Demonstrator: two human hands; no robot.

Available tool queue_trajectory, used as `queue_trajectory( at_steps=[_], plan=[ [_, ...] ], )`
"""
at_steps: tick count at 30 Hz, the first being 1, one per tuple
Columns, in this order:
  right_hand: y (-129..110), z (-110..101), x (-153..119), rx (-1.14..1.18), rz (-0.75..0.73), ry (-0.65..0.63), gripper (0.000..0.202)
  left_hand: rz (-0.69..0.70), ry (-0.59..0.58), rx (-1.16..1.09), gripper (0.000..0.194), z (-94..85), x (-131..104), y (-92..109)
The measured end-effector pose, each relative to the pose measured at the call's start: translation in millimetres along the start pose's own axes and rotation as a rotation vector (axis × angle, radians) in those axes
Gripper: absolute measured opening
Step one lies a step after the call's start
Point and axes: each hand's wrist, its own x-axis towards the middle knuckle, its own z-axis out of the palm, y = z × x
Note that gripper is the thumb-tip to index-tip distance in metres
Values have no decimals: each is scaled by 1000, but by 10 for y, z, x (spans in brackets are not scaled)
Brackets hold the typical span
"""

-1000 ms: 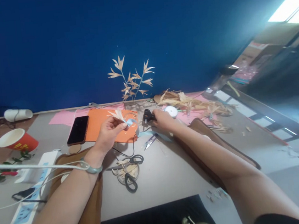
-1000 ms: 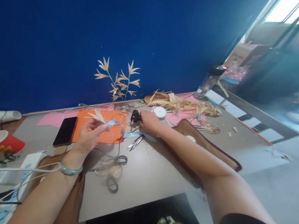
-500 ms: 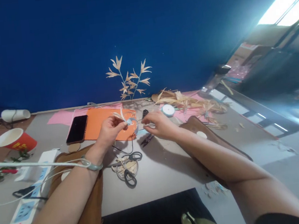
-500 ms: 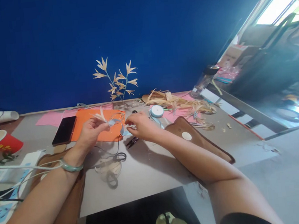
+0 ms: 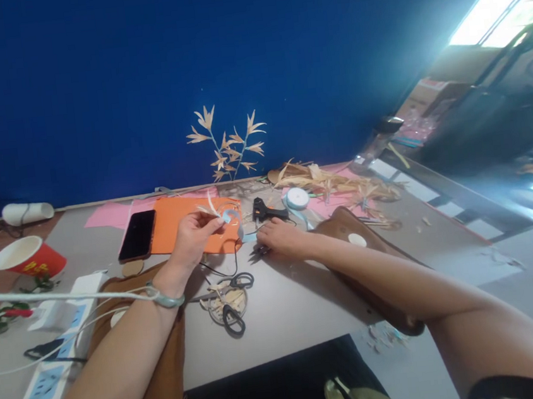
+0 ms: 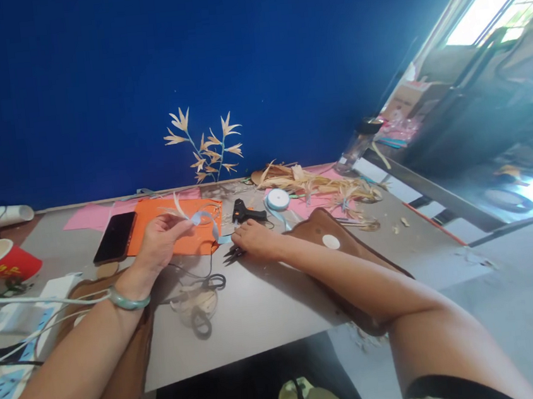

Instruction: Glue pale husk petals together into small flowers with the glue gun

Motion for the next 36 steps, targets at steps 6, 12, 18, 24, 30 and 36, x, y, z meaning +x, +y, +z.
queue_trajectory(
  at_steps=[6,12,18,24,30,36],
  plan=[
    [26,-56,-163,218,43,251,16,35,-50,-16,24,-12,-5,-7],
    [-205,-197,-235,666,187,502,23,58,-40,47,21,0,-26,9],
    [-384,-209,-59,1012,280,503,27,63,-27,53,23,18,-40,27],
    [-431,-148,92,1438,440,448,57,42,-34,31,22,22,-50,32],
    [-467,-82,190,1655,437,397,56,31,-35,25,21,38,-54,31],
    [-484,-142,212,1611,399,451,55,27,-61,32,19,55,-65,42]
  ],
)
